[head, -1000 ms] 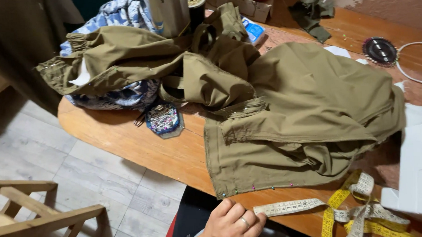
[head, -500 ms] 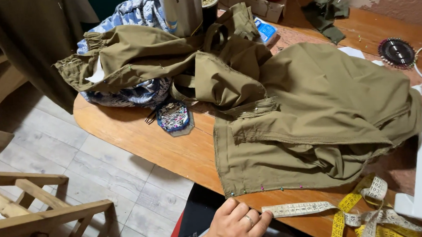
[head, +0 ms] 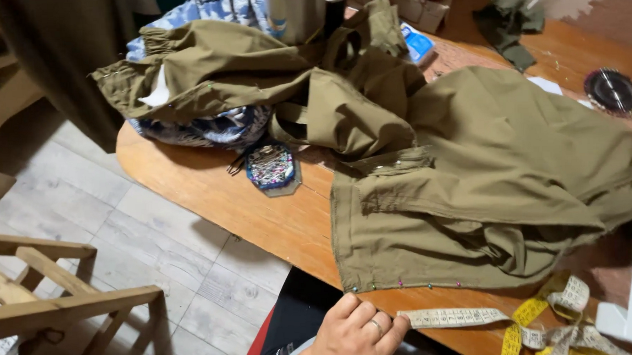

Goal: Measuring and marking fabric with a pen and tape measure for sewing

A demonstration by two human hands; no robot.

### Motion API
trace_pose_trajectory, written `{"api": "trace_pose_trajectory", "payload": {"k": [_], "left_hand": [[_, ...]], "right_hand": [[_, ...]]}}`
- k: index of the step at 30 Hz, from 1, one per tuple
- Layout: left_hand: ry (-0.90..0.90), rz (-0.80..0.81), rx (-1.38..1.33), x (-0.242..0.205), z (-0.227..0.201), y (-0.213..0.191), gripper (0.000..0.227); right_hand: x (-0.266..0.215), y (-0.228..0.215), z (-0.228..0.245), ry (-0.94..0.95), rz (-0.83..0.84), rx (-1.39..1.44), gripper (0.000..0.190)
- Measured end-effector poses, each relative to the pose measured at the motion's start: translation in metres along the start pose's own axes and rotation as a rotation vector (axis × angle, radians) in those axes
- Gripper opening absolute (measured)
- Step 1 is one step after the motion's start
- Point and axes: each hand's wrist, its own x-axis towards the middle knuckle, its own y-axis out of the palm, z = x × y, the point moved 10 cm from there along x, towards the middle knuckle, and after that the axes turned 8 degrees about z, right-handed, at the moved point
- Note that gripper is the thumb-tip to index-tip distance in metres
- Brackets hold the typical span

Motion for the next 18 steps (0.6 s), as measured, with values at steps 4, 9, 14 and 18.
{"api": "trace_pose_trajectory", "payload": {"k": [4,9,14,18], "left_hand": [[0.018,-0.052,0.058,-0.006,-0.001,0.005,0.012],[0.028,-0.061,0.070,-0.002,0.003,0.000,0.015],[0.041,-0.102,0.126,0.005,0.007,-0.017,0.018],[0.091,-0.167,0.059,0.002,0.008,-0.028,0.006]], "right_hand": [[-0.045,0.113,0.075,0.106,-0.038,-0.103,0.067],[-0.188,0.143,0.185,-1.592,-0.833,0.080,0.018],[-0.196,0.149,0.200,-1.716,-0.689,0.090,0.023],[-0.209,0.130,0.194,-1.486,-0.899,0.314,0.012]]}}
